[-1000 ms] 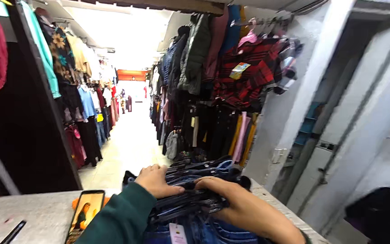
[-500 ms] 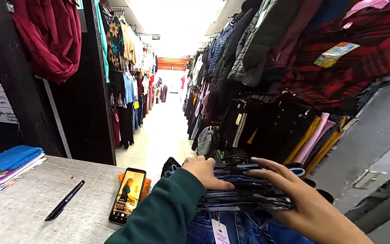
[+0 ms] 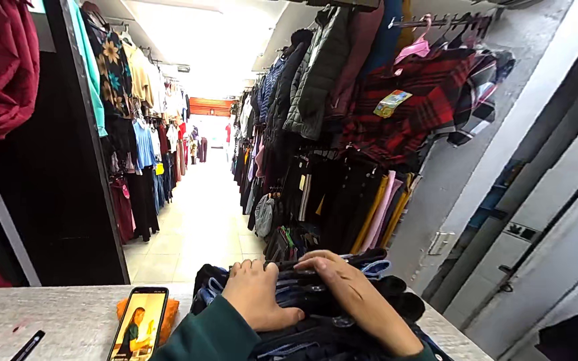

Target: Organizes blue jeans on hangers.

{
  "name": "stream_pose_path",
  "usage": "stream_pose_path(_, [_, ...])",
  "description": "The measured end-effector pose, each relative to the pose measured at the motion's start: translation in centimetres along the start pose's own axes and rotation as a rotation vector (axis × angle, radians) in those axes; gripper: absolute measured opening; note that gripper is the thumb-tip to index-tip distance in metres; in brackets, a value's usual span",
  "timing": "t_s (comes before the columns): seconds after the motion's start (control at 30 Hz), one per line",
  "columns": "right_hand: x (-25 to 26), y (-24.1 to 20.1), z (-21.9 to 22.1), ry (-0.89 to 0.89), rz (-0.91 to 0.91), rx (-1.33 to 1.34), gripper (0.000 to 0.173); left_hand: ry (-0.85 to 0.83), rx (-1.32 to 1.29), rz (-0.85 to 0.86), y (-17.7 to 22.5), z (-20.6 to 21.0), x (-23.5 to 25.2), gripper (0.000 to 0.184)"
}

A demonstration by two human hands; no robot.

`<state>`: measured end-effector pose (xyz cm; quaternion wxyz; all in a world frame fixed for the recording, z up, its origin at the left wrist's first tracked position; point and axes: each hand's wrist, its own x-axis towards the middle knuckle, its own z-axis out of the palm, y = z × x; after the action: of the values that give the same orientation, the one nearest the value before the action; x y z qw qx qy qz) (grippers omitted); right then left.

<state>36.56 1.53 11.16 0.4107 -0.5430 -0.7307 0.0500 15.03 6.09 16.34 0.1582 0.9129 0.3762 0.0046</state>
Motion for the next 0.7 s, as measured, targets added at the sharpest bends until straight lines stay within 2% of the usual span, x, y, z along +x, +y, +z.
stream_pose_path(0.03, [-0.1,-0.4,0.0,-0.009,-0.01,-0.008,0.06,-0.036,-0.03,0.033,-0.4,-0.8,0.0,0.086])
stream_pose_path(0.1, [0.0,-0.6,-0.1,-0.008,-0.05,0.017,0.057,-0.079,-0.184,0.086,-2.2,-3.1,0.9,0.067])
stream_pose_path(0.13, [0.0,-0.4,-0.1,-0.01,-0.063,0.028,0.057,-0.096,-0.303,0.071,-3.5,-4.4,1.9,0.059])
stream_pose_path(0.2, [-0.1,-0.2,-0.1,-0.022,-0.071,0.034,0.056,-0.081,-0.442,-0.049,-7.1,-5.5,5.5,0.062])
stream_pose_path(0.23, [-0.2,-0.1,-0.1,-0.026,-0.072,0.032,0.055,-0.064,-0.38,-0.114,-9.2,-5.1,7.4,0.067])
stream_pose_path(0.3, [-0.3,-0.1,-0.2,-0.03,-0.081,0.032,0.055,-0.147,-0.208,-0.227,-11.9,-2.5,9.9,0.075])
stream_pose_path(0.33, [-0.3,-0.1,-0.2,-0.029,-0.086,0.035,0.055,-0.244,-0.153,-0.259,-12.3,-1.1,10.5,0.072])
stream_pose_path(0.4, [-0.4,-0.2,-0.2,-0.028,-0.088,0.042,0.054,-0.457,0.025,-0.208,-11.1,0.0,10.7,0.048])
stream_pose_path(0.47, [-0.3,-0.1,-0.1,-0.03,-0.083,0.045,0.054,-0.527,0.207,-0.132,-9.8,0.2,10.5,0.043])
stream_pose_path(0.53, [-0.4,-0.1,0.0,-0.04,-0.076,0.051,0.054,-0.502,0.242,-0.161,-9.7,0.9,10.3,0.042])
stream_pose_path(0.57, [-0.4,-0.1,0.1,-0.04,-0.074,0.056,0.055,-0.488,0.135,-0.159,-11.4,1.0,11.1,0.043])
stream_pose_path(0.63, [-0.3,-0.4,0.1,-0.04,-0.076,0.06,0.055,-0.289,-0.29,-0.331,-13.4,0.9,11.6,0.058])
stream_pose_path(0.7, [-0.4,-0.6,0.1,-0.031,-0.084,0.062,0.054,-0.042,-0.569,-0.47,-13.3,0.9,11.1,0.056])
